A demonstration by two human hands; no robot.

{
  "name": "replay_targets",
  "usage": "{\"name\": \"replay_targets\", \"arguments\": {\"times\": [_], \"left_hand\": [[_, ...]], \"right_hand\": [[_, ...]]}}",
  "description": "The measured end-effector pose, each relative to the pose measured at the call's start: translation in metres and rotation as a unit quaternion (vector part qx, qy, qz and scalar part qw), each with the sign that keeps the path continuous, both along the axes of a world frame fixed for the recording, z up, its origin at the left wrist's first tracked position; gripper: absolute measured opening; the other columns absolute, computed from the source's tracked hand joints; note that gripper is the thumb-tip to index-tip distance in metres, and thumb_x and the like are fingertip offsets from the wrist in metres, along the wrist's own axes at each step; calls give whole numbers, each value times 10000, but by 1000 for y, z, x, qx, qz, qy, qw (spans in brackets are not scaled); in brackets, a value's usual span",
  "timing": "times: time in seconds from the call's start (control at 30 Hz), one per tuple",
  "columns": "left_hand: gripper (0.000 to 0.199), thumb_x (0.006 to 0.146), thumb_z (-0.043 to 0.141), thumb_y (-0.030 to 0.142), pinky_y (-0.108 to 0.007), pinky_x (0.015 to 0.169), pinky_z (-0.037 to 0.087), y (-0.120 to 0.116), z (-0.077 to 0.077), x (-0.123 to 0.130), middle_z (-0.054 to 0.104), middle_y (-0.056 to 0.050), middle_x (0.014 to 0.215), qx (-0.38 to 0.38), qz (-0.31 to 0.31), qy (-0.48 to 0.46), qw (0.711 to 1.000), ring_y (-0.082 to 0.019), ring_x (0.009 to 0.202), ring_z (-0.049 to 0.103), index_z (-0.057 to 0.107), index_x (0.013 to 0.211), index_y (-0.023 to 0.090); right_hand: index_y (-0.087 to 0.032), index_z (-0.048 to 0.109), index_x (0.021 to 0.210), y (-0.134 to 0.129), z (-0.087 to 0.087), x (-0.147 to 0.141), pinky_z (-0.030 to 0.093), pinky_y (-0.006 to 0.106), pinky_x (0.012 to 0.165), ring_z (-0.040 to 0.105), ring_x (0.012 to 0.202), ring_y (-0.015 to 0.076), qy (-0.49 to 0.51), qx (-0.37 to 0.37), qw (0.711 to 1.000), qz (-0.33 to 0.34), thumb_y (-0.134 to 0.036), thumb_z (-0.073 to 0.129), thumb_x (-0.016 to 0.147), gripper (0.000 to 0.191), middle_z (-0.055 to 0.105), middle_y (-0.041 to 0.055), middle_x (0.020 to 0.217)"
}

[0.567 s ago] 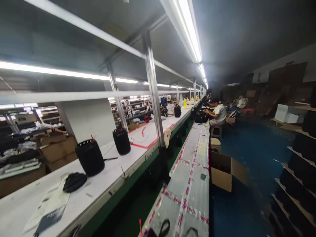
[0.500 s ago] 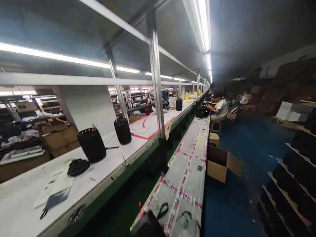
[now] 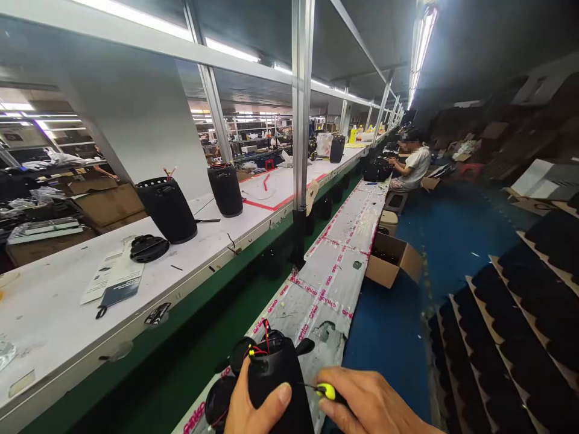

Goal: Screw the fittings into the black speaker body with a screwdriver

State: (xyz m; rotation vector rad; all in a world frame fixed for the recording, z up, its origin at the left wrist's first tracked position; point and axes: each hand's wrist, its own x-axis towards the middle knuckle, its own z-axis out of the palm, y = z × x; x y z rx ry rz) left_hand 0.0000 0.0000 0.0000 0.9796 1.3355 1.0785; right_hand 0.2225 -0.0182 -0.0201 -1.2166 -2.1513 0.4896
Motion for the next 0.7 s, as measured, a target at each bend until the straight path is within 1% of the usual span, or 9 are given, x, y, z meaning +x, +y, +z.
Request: {"name": "replay_targets", "arguments": {"times": [0.03, 0.07, 0.13, 0.17, 0.23, 0.33, 0.47, 0.57, 0.7], "left_hand": [[800, 608, 833, 636, -463, 973, 557, -1, 1, 0, 789, -100, 1121, 7, -6, 11, 1000, -383, 1082, 715, 639, 1244, 190], [814, 597, 842, 621, -464, 987, 545, -2, 0, 0, 787, -104, 1123, 14, -4, 27, 1000, -379, 1079, 714, 630, 1246, 179], [856, 575, 851, 565, -487, 1052, 500, -5, -3, 1, 773, -121, 1178, 17, 13, 64, 998, -387, 1135, 689, 602, 1285, 156], [877, 570, 847, 535, -501, 1085, 472, -7, -5, 1, 761, -131, 1217, 14, 22, 81, 996, -393, 1178, 669, 585, 1311, 147], [886, 571, 829, 496, -508, 1122, 440, -10, -9, 3, 738, -142, 1275, 8, 28, 98, 995, -399, 1256, 626, 571, 1338, 136], [864, 588, 811, 485, -477, 1126, 444, -14, -14, 4, 731, -132, 1288, 9, 18, 94, 995, -384, 1281, 611, 570, 1342, 139], [853, 635, 794, 496, -500, 1125, 438, -17, -25, 2, 727, -138, 1272, -2, -15, 76, 997, -377, 1218, 648, 538, 1370, 145], [842, 628, 808, 494, -514, 1116, 446, -20, -30, 2, 735, -137, 1246, -15, -12, 82, 996, -388, 1205, 653, 552, 1353, 150], [742, 619, 817, 485, -491, 1027, 511, -21, -28, 7, 769, -100, 1153, -16, -12, 85, 996, -378, 1126, 687, 613, 1261, 174]], "right_hand": [[-278, 582, 1081, 5, 12, -3, 550, 283, 688, 729, 779, 186, -42, 26, 998, 26, -320, 460, 1060, 131, 747, -3, 939], [-271, 564, 1074, 9, 23, -6, 529, 300, 660, 721, 753, 189, -89, 39, 995, 35, -300, 466, 1061, 104, 735, -12, 914], [-259, 534, 1025, 15, 42, -11, 475, 336, 591, 700, 685, 202, -182, 70, 980, 33, -296, 512, 1049, 49, 705, -18, 848], [-258, 519, 1002, 17, 49, -13, 443, 352, 562, 686, 652, 209, -224, 85, 970, 28, -306, 541, 1040, 66, 689, -21, 818], [-259, 491, 976, 18, 56, -16, 373, 373, 518, 657, 601, 216, -289, 112, 950, 30, -335, 583, 1025, 130, 665, -26, 778], [-254, 465, 998, 20, 56, -17, 295, 385, 497, 643, 606, 215, -334, 127, 932, 65, -350, 599, 1022, 167, 662, -23, 783], [-246, 449, 992, 21, 50, -15, 244, 392, 487, 626, 595, 210, -345, 130, 925, 96, -346, 627, 1006, 206, 647, -24, 764], [-247, 451, 992, 20, 46, -12, 245, 394, 491, 622, 601, 210, -348, 121, 924, 100, -327, 639, 996, 204, 640, -26, 771], [-236, 468, 990, 18, 39, -10, 266, 400, 487, 623, 615, 212, -366, 125, 916, 109, -315, 621, 1004, 173, 643, -15, 782]]}}
